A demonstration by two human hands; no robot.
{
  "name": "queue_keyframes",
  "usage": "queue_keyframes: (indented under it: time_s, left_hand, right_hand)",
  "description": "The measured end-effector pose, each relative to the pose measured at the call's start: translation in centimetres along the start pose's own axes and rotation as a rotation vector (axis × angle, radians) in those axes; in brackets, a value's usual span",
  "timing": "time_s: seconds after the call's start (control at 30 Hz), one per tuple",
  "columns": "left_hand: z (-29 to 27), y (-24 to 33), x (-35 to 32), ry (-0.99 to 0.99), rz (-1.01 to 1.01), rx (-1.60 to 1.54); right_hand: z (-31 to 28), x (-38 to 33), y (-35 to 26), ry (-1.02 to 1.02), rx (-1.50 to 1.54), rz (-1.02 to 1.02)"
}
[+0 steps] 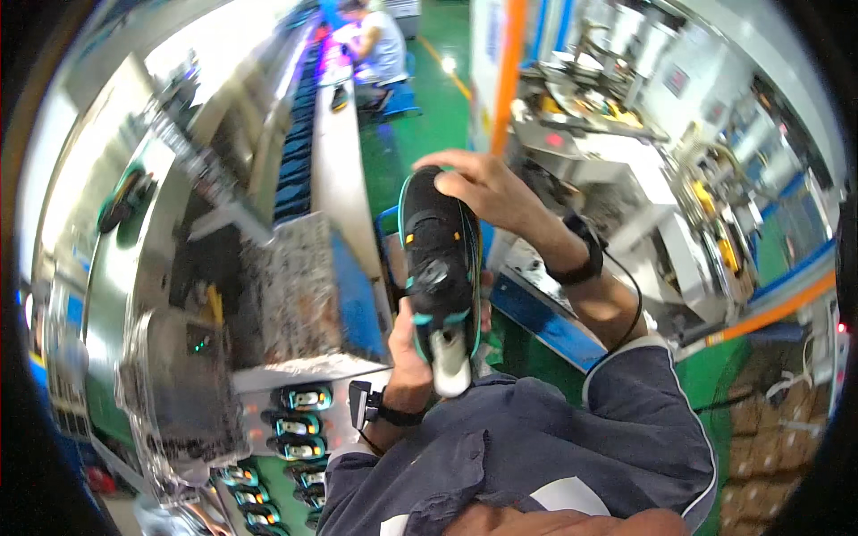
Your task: Operating a sole-attaching machine to press shoe uppers and soles together in a factory production line.
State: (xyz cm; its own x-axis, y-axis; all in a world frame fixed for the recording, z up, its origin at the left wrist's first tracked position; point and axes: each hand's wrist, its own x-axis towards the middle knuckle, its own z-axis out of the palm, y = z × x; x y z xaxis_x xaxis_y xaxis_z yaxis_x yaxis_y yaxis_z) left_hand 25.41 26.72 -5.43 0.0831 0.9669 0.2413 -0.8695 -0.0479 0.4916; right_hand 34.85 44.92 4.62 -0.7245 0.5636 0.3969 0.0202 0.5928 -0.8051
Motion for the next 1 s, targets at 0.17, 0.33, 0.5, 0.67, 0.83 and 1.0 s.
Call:
queue_keyframes:
  time_s: [0.17,0.33,0.5,0.67,0.83,1.0]
  left_hand:
    - [0.8,-10.0,8.0,0.212,-0.050,0.145]
    - [5.4,-21.9,15.3,0.111,-0.118,0.739]
    - [6.6,-31.8,22.3,-0.174,-0.462,0.801]
    - [4.6,-43.3,32.9,-0.123,-0.488,0.897]
    - [-1.0,-55.7,45.5,-0.021,-0.321,1.442]
    - [-2.7,-61.1,50.3,-0.021,-0.233,1.758]
  right_hand:
    - [-8.2,-17.9,4.6,0.378,0.586,0.215]
    - [-13.5,-27.8,8.7,0.792,0.149,0.398]
    - [-20.0,-36.6,13.2,1.296,0.287,0.503]
    - [-24.6,-43.9,14.4,1.572,0.161,0.508]
    - [-26.9,-46.9,11.9,1.694,-0.090,0.587]
    - [-27.9,-45.8,11.3,1.840,-0.327,0.746]
